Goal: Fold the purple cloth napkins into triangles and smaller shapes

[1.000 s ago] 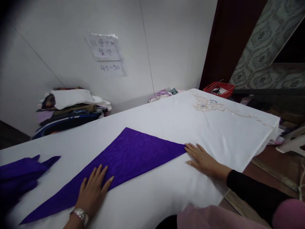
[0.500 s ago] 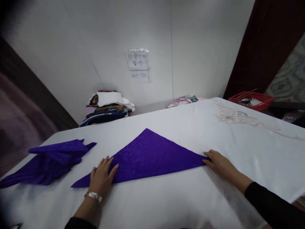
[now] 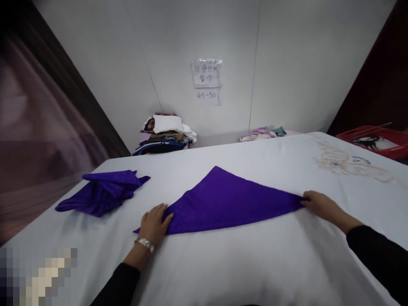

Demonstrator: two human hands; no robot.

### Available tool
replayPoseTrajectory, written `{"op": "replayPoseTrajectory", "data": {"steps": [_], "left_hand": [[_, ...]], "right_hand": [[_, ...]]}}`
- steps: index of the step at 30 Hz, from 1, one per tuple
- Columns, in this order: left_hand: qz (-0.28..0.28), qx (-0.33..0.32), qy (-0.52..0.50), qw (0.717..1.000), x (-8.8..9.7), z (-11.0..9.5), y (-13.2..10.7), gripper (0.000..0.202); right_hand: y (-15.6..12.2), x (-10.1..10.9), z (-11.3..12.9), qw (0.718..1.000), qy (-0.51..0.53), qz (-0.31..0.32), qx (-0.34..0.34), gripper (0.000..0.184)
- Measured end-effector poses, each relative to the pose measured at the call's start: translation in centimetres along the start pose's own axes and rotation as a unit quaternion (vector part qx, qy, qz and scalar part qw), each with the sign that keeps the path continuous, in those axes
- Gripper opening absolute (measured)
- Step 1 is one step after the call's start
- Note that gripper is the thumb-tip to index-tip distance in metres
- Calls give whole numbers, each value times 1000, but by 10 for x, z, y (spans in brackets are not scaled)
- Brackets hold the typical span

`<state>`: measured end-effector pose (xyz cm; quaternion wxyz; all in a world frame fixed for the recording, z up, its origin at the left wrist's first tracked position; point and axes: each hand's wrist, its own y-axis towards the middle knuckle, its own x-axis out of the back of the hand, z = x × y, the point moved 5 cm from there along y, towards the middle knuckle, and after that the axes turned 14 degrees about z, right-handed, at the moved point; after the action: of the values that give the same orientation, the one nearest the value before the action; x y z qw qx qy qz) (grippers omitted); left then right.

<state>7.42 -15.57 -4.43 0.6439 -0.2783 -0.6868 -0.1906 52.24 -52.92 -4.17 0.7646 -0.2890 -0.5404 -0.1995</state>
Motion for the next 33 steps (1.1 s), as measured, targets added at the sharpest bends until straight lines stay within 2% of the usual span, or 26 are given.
{"op": "replayPoseTrajectory", "data": {"steps": [2, 4, 5, 7, 9, 12, 16, 21, 24, 33], "left_hand": [[7, -59, -16, 998, -4, -22, -6, 43], [8, -94, -36, 995, -5, -32, -12, 43], [4, -96, -48, 994, -3, -31, -15, 43], [-8, -67, -81, 994, 3, -19, -18, 40], [-11, -11, -137, 991, 11, 2, -23, 37], [6, 61, -208, 976, 20, 33, -33, 33], [24, 88, -246, 965, 24, 53, -51, 37], [57, 31, -306, 950, 14, 47, -66, 32], [60, 4, -284, 957, 11, 41, -67, 23], [76, 21, -211, 974, 14, 44, -67, 19]], "right_hand": [[13, 12, -21, 998, -29, -39, -28, 24], [21, 19, -21, 992, -64, -105, -17, 35], [23, 18, -11, 987, -78, -138, 13, 43], [22, 9, 23, 975, -90, -176, 101, 57], [18, -10, 67, 969, -85, -157, 173, 62], [6, -42, 130, 969, -90, -84, 216, 60], [-14, -76, 195, 946, -121, 18, 299, 62], [-21, -99, 243, 921, -133, 55, 363, 65], [-22, -108, 269, 914, -131, 63, 379, 65], [-38, -117, 349, 891, -82, 126, 428, 70]]}}
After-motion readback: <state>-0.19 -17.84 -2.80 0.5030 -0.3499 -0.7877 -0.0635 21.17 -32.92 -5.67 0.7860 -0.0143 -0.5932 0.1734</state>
